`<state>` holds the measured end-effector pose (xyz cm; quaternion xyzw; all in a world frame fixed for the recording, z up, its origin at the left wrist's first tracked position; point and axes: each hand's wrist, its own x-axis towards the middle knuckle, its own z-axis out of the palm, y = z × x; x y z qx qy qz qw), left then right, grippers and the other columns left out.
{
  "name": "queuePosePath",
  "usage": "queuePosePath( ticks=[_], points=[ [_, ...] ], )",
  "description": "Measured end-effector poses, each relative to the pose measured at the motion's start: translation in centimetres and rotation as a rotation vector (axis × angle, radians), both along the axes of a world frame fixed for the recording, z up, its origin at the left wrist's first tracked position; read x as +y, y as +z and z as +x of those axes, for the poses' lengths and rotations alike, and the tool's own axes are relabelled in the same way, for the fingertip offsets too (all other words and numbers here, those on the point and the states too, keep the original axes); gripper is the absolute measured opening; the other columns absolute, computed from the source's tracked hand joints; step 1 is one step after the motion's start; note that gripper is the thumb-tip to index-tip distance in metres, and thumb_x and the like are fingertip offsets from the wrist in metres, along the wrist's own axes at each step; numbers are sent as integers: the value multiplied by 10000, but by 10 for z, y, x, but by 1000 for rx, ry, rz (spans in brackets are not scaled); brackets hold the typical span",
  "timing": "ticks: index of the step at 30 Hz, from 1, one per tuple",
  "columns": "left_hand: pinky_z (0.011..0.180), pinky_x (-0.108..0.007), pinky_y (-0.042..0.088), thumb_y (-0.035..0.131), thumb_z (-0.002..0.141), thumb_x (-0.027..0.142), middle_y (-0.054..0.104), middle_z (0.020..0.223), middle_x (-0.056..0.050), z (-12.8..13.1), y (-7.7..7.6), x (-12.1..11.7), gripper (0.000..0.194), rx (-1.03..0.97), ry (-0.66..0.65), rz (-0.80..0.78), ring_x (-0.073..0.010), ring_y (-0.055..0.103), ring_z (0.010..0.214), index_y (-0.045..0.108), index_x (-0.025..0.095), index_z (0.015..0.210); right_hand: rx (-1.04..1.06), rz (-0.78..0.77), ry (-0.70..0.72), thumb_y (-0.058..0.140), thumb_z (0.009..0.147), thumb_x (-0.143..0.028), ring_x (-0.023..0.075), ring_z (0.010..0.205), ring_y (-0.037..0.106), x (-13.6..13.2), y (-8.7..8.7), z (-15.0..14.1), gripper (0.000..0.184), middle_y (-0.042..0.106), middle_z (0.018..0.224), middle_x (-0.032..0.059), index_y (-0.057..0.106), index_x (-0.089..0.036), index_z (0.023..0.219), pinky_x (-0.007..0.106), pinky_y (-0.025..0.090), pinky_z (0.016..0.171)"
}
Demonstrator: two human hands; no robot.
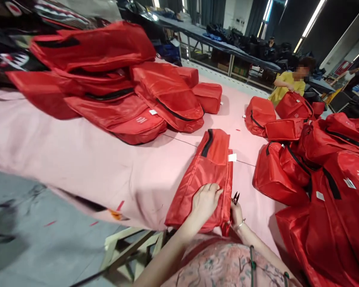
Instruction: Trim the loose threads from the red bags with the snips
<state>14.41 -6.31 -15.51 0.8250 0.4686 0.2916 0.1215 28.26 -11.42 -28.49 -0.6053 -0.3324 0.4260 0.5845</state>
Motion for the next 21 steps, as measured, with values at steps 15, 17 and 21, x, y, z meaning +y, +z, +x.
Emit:
queuePosePath(
  ticks=[15, 17, 21],
  points=[
    [818, -297, 482, 327, 863, 174, 621, 983, -74, -11, -13, 11, 259, -251, -113, -160, -166, 594, 907, 566, 157, 962, -94, 67, 20, 670, 641, -465, 93, 612, 454, 2, 76, 4, 387, 522, 725, -17, 506, -181, 847, 205, 372, 515],
    [866, -313, 465, 321, 880, 229, 627, 997, -70, -16, -11, 10, 278, -251, -149, -168, -173, 578, 957, 578, 160, 961, -97, 77, 34, 665, 637, -472, 97, 601, 444, 10, 76, 5, 386, 515, 706, -21, 510, -179, 836, 217, 372, 523],
    [923, -320, 437, 294, 897, 285, 621, 1055, -70, -27, -6, 6, 341, -210, -242, -200, -172, 554, 1024, 593, 166, 1011, -140, 123, 36, 670, 618, -478, 99, 615, 438, 34, 80, 15, 396, 527, 720, -18, 525, -168, 817, 240, 388, 590]
  ],
)
